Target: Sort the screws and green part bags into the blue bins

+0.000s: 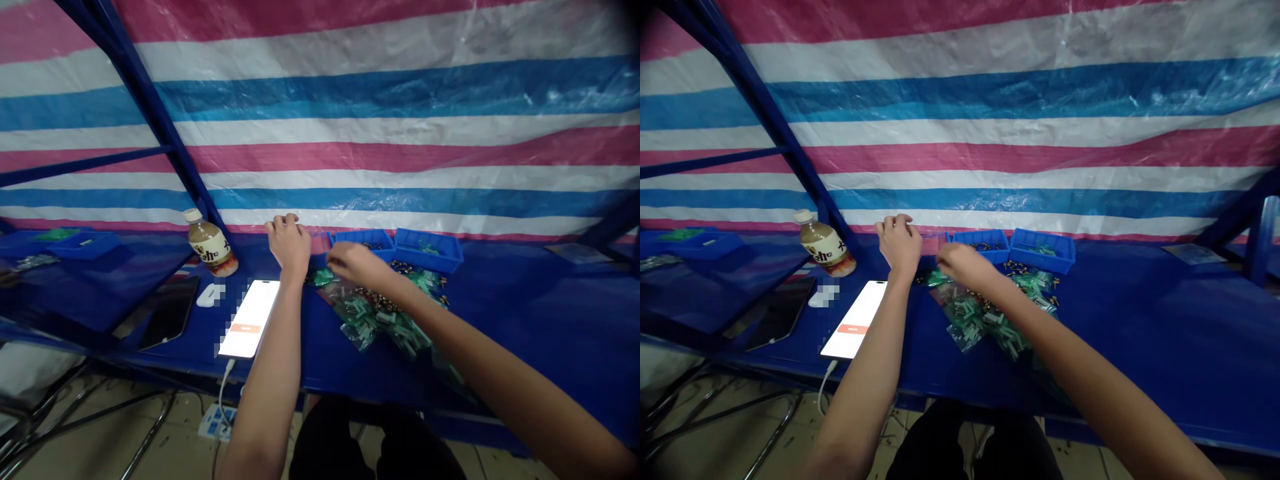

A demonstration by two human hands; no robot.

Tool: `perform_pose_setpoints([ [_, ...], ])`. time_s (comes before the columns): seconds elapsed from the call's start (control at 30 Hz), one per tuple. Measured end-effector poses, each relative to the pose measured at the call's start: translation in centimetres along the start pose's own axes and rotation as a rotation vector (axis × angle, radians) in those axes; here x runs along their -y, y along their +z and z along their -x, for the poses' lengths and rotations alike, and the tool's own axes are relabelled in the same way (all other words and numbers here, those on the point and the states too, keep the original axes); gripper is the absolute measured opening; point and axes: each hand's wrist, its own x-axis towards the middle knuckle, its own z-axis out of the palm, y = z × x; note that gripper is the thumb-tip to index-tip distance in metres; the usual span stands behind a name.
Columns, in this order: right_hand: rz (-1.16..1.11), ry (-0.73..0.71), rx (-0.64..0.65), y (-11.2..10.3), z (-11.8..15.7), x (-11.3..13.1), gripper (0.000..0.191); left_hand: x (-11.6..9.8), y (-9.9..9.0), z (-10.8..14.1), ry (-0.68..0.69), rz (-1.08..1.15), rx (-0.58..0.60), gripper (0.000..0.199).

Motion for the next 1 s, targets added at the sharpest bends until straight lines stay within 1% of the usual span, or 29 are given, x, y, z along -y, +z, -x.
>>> perform_pose_setpoints([
  [0.07,0.085,0.168,-0.028,-1.4,0.3,-2.0,0.017,-0.1,0.1,0.0,0.009,-0.001,0.013,0.027],
  [0.1,0.164,0.243,-0.030,-1.7,0.4,-2.5,0.017,-0.1,0.1,0.0,0.010,-0.003,0.015,0.027],
  [0.13,0.252,0.316,-0.058,-1.6,0.6,-2.8,0.019,-0.1,0.1,0.0,0.009,-0.004,0.012,0.028],
  [0.17,0.327,0.350,-0.084,-1.3,0.7,-2.6,0.020,0.0,0.0,0.0,0.007,-0.008,0.003,0.028],
  [0.2,0.378,0.333,-0.096,-0.7,0.8,-2.1,0.021,0.0,0.0,-0.1,0.006,-0.011,-0.011,0.028],
  [0.23,0.399,0.265,-0.093,0.1,0.8,-1.4,0.021,0.1,-0.1,-0.2,0.008,-0.014,-0.027,0.027],
  [0.3,0.373,0.076,-0.053,2.0,0.4,0.4,0.020,0.2,-0.4,-0.3,0.023,-0.016,-0.058,0.027],
  [0.37,0.289,-0.077,0.012,3.9,-0.5,2.0,0.021,0.1,-0.7,-0.5,0.042,-0.011,-0.080,0.029],
  [0.43,0.240,-0.131,0.051,5.3,-1.5,3.0,0.024,-0.1,-0.9,-0.5,0.060,-0.006,-0.089,0.030],
  [0.57,0.195,-0.115,0.091,6.7,-3.0,3.3,0.029,-0.6,-1.0,-0.3,0.097,0.006,-0.079,0.031],
  [0.73,0.037,-0.110,0.081,7.0,-4.2,2.9,0.040,-0.5,-0.6,-0.3,0.071,0.044,-0.086,0.029],
  [0.83,-0.093,-0.086,0.086,6.9,-4.6,2.6,0.036,-0.2,-0.5,-0.4,0.055,0.071,-0.091,0.029],
  [0.9,-0.206,-0.039,0.043,6.5,-4.7,2.5,0.030,-0.1,-0.7,-0.5,0.051,0.098,-0.100,0.029],
  [1.0,-0.380,0.046,-0.101,5.1,-4.3,2.0,0.022,0.0,-1.0,-0.7,0.039,0.142,-0.142,0.030],
])
